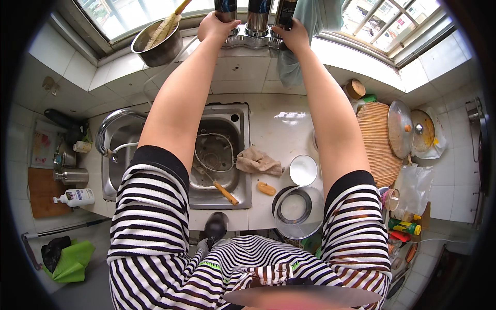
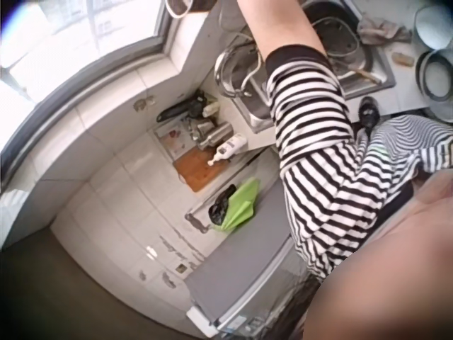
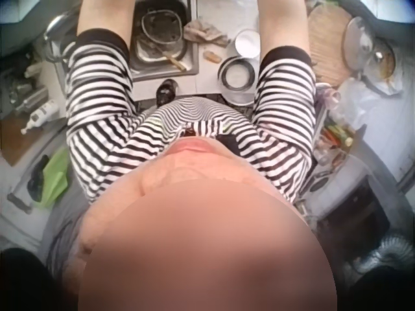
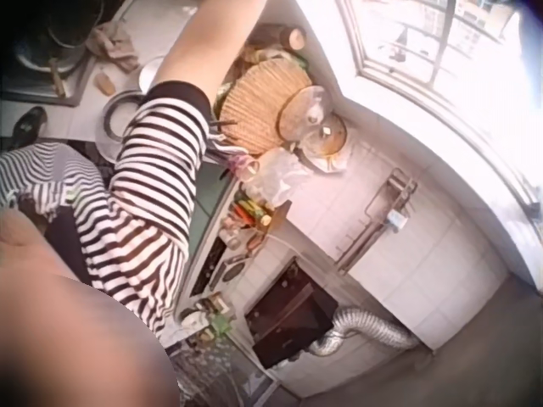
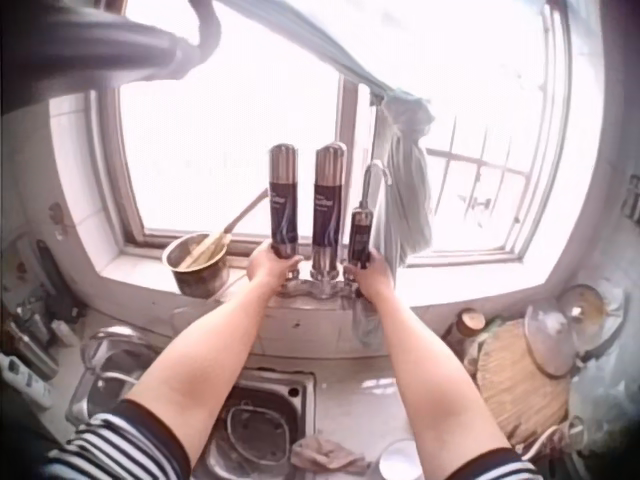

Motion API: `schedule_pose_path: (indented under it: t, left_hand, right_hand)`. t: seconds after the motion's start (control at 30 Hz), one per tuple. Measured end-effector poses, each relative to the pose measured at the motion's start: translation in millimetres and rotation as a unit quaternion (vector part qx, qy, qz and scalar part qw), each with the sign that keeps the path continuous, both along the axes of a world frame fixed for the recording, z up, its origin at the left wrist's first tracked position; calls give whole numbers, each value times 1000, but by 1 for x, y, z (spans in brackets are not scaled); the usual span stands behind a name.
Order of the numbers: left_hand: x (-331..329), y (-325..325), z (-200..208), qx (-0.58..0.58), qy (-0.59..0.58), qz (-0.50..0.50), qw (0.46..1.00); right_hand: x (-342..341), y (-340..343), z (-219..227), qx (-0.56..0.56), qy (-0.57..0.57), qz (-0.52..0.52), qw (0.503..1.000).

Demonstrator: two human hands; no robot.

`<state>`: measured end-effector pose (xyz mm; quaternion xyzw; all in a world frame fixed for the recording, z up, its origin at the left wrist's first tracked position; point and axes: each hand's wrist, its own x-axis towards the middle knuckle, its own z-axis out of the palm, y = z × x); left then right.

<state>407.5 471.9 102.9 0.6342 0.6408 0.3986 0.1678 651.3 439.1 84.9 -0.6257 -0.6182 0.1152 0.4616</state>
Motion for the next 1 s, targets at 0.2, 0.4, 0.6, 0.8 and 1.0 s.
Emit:
schedule_pose_path:
  t: [0.2,0.4,0.6,0.8,1.0]
  left_hand:
    - [15,-13,-5,-11,3,19,1000]
    - [6,-16,-4,-26,8,38,999]
    - [1,-6,-14,-30,25,45,998]
    - [10,-9,-12,-23,15,25,999]
    - [22,-9,-5,-21,-10,21,1000]
  right_hand:
    - [17,-8,6,-48,12,-2,999]
    - [30,-49,140,149,275,146,938]
    - [-10,-7,187,87,242,126,958]
    - [-11,65,156,164,70,-25,984]
    - [-5,57,166,211,115,-24,971]
